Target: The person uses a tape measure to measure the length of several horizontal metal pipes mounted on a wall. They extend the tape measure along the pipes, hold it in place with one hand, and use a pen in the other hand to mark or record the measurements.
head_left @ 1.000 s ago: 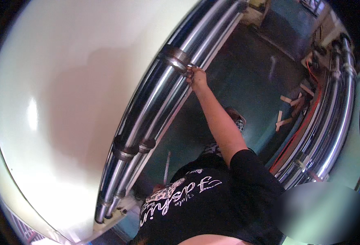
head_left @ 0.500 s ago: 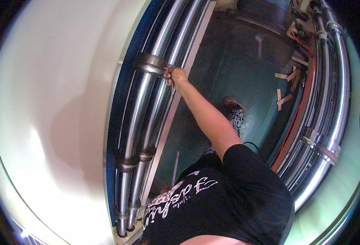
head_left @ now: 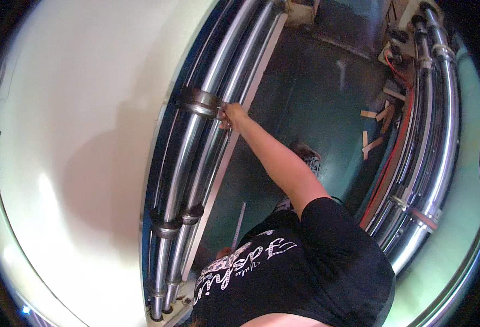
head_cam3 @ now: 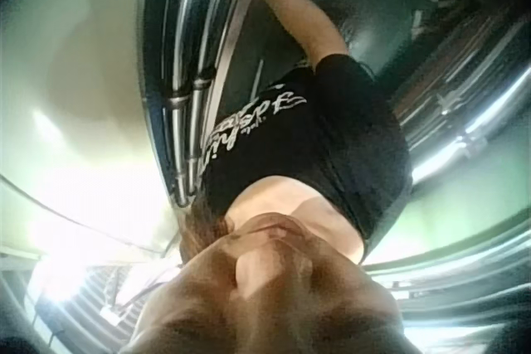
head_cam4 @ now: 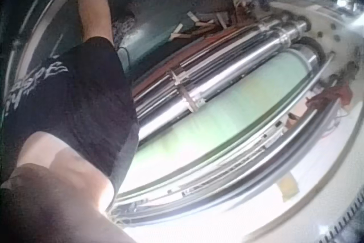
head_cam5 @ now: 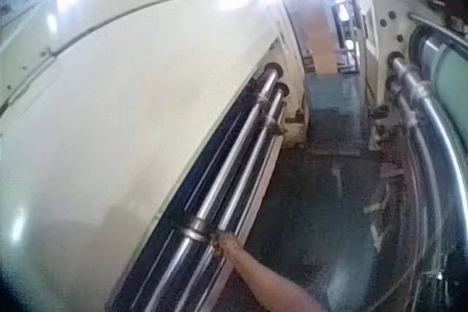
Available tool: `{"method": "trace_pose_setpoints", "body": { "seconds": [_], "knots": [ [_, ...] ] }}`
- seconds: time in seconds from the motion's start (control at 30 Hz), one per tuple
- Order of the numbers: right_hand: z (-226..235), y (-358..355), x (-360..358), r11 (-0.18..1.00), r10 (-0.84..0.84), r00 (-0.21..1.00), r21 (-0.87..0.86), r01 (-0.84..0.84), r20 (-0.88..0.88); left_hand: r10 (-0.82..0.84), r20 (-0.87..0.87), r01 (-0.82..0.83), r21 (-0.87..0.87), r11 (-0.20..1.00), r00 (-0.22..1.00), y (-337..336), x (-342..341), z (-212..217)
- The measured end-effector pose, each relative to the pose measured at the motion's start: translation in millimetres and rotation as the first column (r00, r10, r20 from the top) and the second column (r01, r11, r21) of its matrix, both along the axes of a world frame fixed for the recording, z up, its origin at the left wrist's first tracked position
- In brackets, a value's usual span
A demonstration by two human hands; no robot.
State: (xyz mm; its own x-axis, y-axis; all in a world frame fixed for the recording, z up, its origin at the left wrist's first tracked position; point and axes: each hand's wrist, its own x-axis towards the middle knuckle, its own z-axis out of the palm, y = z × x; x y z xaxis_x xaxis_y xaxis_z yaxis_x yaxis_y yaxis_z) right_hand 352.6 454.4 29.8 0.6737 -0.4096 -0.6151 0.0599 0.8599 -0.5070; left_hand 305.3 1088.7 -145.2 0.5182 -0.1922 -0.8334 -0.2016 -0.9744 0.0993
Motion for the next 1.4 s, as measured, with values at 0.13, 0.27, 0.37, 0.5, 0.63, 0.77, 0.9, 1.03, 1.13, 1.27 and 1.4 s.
{"method": "trace_pose_setpoints", "body": {
  "seconds": [0.13, 0.27, 0.37, 0.5, 0.63, 0.77, 0.9, 1.03, 1.13, 1.27, 1.4],
  "knots": [
    [-14, -16, 0, 0.994, 0.057, 0.985, 0.083, -0.071, 0.161, -0.037, -0.005, 0.037, -0.041, 0.998, 0.999, -19, 0, -22],
    [-27, -43, 7, 0.939, 0.281, 0.932, 0.135, -0.316, 0.230, -0.075, -0.004, 0.075, -0.075, 0.994, 0.997, -27, -8, -41],
    [-41, -57, 16, 0.850, 0.524, 0.826, -0.062, -0.523, 0.207, 0.002, 0.001, -0.002, -0.160, 0.987, 1.000, -40, -27, -52],
    [-33, -54, 33, 0.790, 0.601, 0.799, -0.178, -0.587, 0.031, 0.110, 0.019, -0.101, -0.260, 0.960, 0.994, -42, -50, -60],
    [-60, -63, 33, 0.896, 0.443, 0.891, -0.033, -0.442, 0.096, 0.200, 0.034, -0.174, -0.374, 0.911, 0.979, -46, -65, -69],
    [-54, -61, 30, 0.834, 0.540, 0.834, 0.061, -0.548, 0.112, 0.302, 0.062, -0.223, -0.540, 0.812, 0.951, -34, -87, -79],
    [-56, -42, 25, 0.822, 0.446, 0.893, -0.366, -0.436, -0.063, 0.535, -0.039, -0.497, -0.433, 0.752, 0.844, -69, -78, -30],
    [-45, 29, 49, 0.801, -0.207, 0.967, -0.594, 0.079, -0.150, 0.463, 0.211, -0.293, -0.537, 0.791, 0.861, -56, -75, -18],
    [-58, 22, 37, 0.702, -0.261, 0.960, -0.702, 0.121, -0.096, 0.512, 0.120, -0.332, -0.633, 0.700, 0.851, -68, -61, -5],
    [-56, 45, 28, 0.612, -0.144, 0.988, -0.790, 0.045, -0.055, 0.456, 0.228, -0.218, -0.644, 0.733, 0.860, -92, -64, 49],
    [-18, 95, 27, 0.557, -0.055, 0.991, -0.827, -0.070, -0.120, 0.548, 0.045, -0.389, -0.655, 0.648, 0.835, -120, -60, 138]
  ]
}}
